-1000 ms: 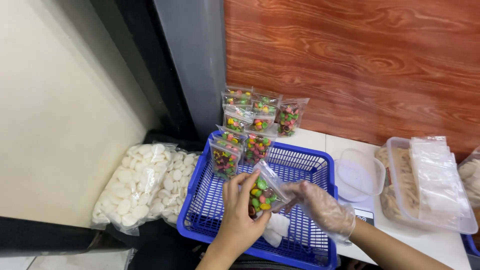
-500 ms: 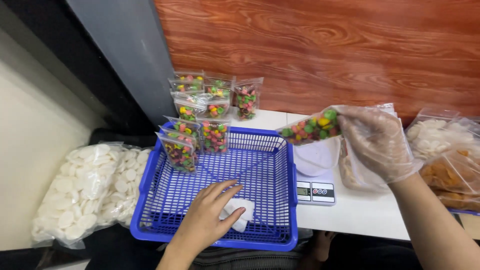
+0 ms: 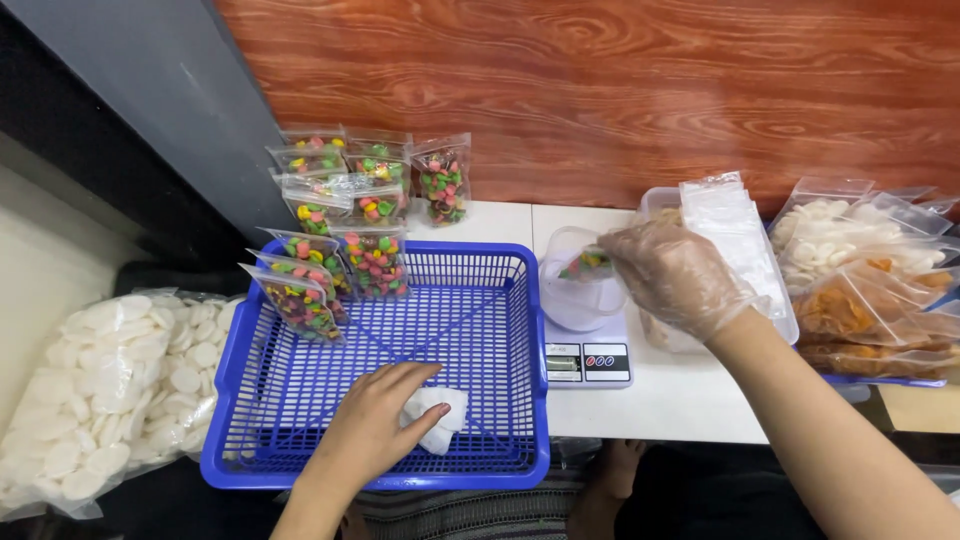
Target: Cleaning, inspecting, and weighing small plastic bags of snacks before placing them in a blue basket.
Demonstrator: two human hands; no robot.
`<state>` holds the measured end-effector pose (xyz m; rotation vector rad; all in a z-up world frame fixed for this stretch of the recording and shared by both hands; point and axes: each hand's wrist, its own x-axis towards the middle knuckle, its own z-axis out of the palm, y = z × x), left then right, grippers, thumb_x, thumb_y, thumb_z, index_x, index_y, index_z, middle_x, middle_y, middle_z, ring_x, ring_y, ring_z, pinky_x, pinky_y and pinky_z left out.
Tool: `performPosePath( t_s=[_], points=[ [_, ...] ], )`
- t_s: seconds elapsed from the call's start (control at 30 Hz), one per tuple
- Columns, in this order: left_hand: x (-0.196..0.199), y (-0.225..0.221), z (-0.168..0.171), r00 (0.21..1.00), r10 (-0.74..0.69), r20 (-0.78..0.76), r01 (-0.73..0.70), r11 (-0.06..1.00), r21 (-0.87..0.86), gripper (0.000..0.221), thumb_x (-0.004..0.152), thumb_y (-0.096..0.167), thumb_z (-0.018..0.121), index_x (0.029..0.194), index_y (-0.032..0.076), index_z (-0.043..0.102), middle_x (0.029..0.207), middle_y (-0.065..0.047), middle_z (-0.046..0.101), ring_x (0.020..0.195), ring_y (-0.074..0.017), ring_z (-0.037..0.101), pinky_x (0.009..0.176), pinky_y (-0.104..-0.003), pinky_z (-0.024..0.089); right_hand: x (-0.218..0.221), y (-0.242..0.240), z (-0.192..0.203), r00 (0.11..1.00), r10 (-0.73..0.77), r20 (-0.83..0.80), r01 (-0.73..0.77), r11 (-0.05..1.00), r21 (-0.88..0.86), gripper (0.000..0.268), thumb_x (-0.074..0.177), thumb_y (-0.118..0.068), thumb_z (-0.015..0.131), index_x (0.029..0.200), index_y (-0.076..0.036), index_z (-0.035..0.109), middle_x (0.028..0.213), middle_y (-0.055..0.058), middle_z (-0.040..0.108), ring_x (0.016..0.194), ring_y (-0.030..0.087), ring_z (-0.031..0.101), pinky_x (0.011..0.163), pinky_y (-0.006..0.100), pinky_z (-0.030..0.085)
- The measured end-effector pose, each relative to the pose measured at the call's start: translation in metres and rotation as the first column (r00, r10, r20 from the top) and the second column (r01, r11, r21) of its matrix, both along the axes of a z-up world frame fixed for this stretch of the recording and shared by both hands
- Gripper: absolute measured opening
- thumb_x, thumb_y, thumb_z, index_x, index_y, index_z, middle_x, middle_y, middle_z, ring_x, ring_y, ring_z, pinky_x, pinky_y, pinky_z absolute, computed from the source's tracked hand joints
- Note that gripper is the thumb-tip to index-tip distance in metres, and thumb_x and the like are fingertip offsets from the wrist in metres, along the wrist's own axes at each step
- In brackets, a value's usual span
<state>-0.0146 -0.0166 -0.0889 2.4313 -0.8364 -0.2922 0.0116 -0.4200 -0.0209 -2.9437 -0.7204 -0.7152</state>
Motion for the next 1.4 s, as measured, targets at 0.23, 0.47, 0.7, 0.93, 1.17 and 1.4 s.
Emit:
performPosePath(
  t_s=[0.23, 0.47, 0.7, 0.93, 1.17, 1.4],
  points=[
    [0.0, 0.0, 0.001, 1.0, 0.017, -0.004, -0.017, 1.0, -0.007, 0.052, 0.092, 0.044, 0.067, 0.136, 0.018, 0.062, 0.134, -0.002, 0.067, 0.124, -0.0254, 0.06, 0.101, -0.048, 0.045, -0.005, 0.004, 0.0, 0.987, -0.106, -0.124, 0.08, 0.976, -0.202, 0.025, 0.095, -0.011, 0.053, 0.11, -0.022, 0.07, 0.095, 0.002, 0.074, 0.079, 0.03, 0.07, 0.046, 0.047, 0.053],
    [-0.002, -0.002, 0.004, 0.997, 0.028, -0.066, -0.027, 0.999, 0.017, 0.058, 0.089, 0.049, 0.068, 0.138, 0.019, 0.06, 0.136, -0.002, 0.065, 0.126, -0.0244, 0.059, 0.103, -0.048, 0.045, -0.009, -0.005, 0.001, 0.967, -0.161, -0.197, 0.109, 0.963, -0.248, 0.02, 0.099, -0.018, 0.051, 0.106, -0.022, 0.069, 0.086, 0.006, 0.071, 0.072, 0.034, 0.068, 0.05, 0.049, 0.053],
    [-0.006, -0.007, 0.016, 0.986, 0.041, -0.164, -0.04, 0.999, 0.009, 0.063, 0.086, 0.055, 0.07, 0.137, 0.021, 0.061, 0.141, 0.002, 0.064, 0.131, -0.0219, 0.056, 0.107, -0.045, 0.043, -0.01, -0.011, 0.003, 0.988, -0.079, -0.13, 0.063, 0.99, -0.124, 0.03, 0.094, -0.01, 0.057, 0.121, -0.015, 0.071, 0.109, 0.008, 0.077, 0.084, 0.034, 0.072, 0.064, 0.048, 0.059],
    [-0.002, -0.005, 0.007, 0.987, 0.061, -0.145, -0.057, 0.998, 0.037, 0.061, 0.088, 0.053, 0.068, 0.139, 0.021, 0.061, 0.14, 0.001, 0.064, 0.13, -0.0229, 0.056, 0.106, -0.046, 0.042, -0.023, 0.011, 0.024, 0.961, -0.024, -0.277, 0.033, 0.999, 0.028, 0.033, 0.084, -0.021, 0.069, 0.117, -0.02, 0.075, 0.116, 0.002, 0.077, 0.101, 0.03, 0.072, 0.076, 0.047, 0.059],
    [-0.002, -0.003, 0.009, 0.992, 0.077, -0.105, -0.076, 0.997, 0.01, 0.058, 0.088, 0.052, 0.068, 0.136, 0.02, 0.063, 0.137, -0.002, 0.066, 0.128, -0.0247, 0.059, 0.105, -0.046, 0.044, -0.032, 0.0, 0.039, 0.933, -0.187, -0.307, 0.197, 0.98, 0.003, 0.054, 0.088, -0.054, 0.066, 0.125, -0.015, 0.075, 0.12, 0.006, 0.075, 0.11, 0.028, 0.069, 0.098, 0.04, 0.053],
    [-0.002, -0.002, 0.013, 0.983, 0.108, -0.147, -0.105, 0.994, 0.028, 0.058, 0.087, 0.051, 0.068, 0.137, 0.021, 0.062, 0.14, 0.001, 0.065, 0.133, -0.0231, 0.055, 0.109, -0.045, 0.042, -0.034, -0.005, 0.046, 0.968, -0.052, -0.246, 0.07, 0.996, 0.063, 0.04, 0.089, -0.033, 0.068, 0.122, -0.01, 0.075, 0.108, 0.01, 0.077, 0.092, 0.032, 0.071, 0.085, 0.045, 0.055]
  ],
)
